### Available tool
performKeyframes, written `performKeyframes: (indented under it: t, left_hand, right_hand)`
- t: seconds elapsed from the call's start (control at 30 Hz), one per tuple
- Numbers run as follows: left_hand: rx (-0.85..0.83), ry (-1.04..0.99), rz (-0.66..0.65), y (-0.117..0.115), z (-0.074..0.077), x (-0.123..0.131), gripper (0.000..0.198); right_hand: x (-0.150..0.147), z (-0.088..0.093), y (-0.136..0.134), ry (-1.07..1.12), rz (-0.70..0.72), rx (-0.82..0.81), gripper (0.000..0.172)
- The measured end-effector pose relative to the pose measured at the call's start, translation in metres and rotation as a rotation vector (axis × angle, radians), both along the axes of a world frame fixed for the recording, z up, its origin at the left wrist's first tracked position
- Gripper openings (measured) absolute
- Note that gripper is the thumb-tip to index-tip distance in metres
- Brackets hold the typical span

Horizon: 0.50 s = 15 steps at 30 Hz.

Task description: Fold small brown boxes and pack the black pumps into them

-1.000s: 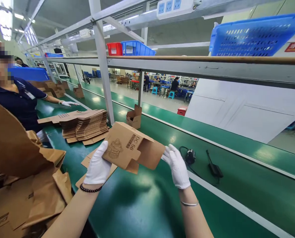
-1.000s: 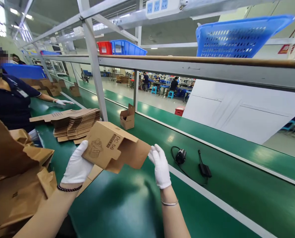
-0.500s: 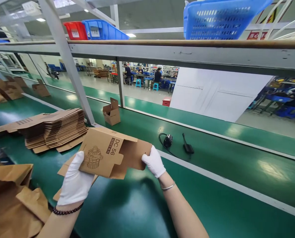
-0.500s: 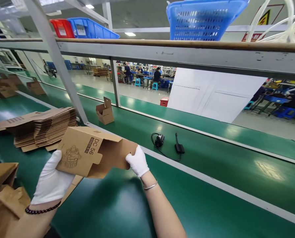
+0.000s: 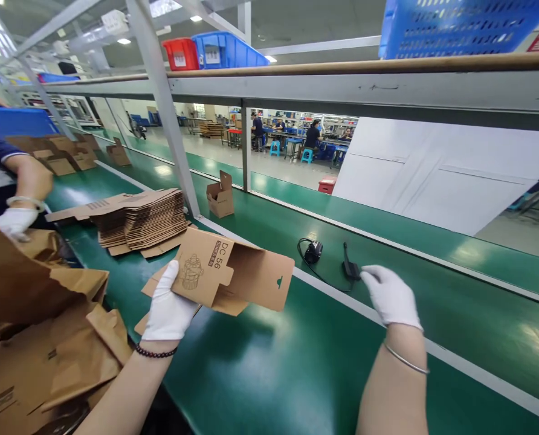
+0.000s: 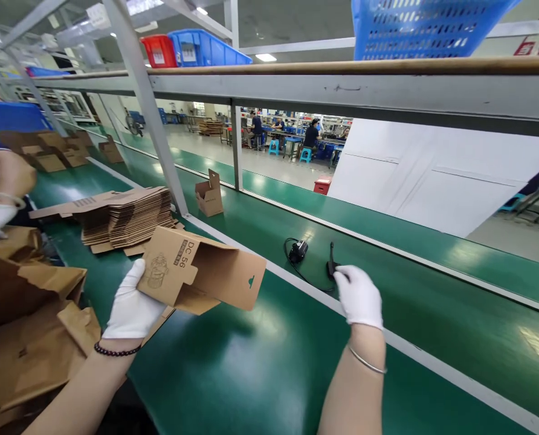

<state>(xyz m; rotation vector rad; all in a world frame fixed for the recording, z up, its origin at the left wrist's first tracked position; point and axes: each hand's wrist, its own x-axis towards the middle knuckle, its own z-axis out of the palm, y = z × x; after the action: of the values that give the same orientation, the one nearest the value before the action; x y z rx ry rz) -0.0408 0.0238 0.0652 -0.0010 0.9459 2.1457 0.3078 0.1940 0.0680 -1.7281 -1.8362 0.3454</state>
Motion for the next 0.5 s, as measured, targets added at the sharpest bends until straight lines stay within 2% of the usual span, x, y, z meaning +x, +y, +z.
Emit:
performKeyframes:
  t: [0.07, 0.13, 0.17, 0.23, 0.37, 0.4, 0.43, 0.5]
  left_hand:
    - [-0.009, -0.048, 0.017, 0.001, -0.006, -0.001, 0.031]
    - [-0.016, -0.065, 0.010, 0.001, -0.013, -0.001, 0.036]
    - [-0.009, -0.065, -0.015, 0.001, -0.017, 0.000, 0.040]
    - [0.023, -0.064, -0.090, 0.001, -0.023, 0.003, 0.047]
    - [0.089, 0.047, -0.158, 0.003, -0.042, 0.019, 0.064]
    - [0.097, 0.121, -0.165, 0.004, -0.049, 0.024, 0.068]
    - [0.096, 0.215, -0.181, 0.005, -0.057, 0.028, 0.073]
    - [0.035, 0.435, -0.219, 0.009, -0.075, 0.034, 0.080]
  right_hand:
    - [0.019, 0.001, 0.005, -0.101, -0.175, 0.055, 0.056]
    - [0.023, 0.004, 0.002, -0.109, -0.185, 0.025, 0.071]
    - [0.019, 0.006, -0.003, -0.071, -0.128, 0.009, 0.073]
    - [0.002, 0.009, -0.018, 0.038, 0.076, 0.007, 0.070]
    - [-0.051, 0.007, -0.060, 0.266, 0.746, 0.000, 0.078]
    - [-0.063, 0.005, -0.069, 0.291, 0.853, -0.004, 0.079]
    - [-0.072, 0.002, -0.077, 0.291, 0.877, 0.003, 0.075]
    - [-0.081, -0.001, -0.084, 0.233, 0.733, 0.047, 0.058]
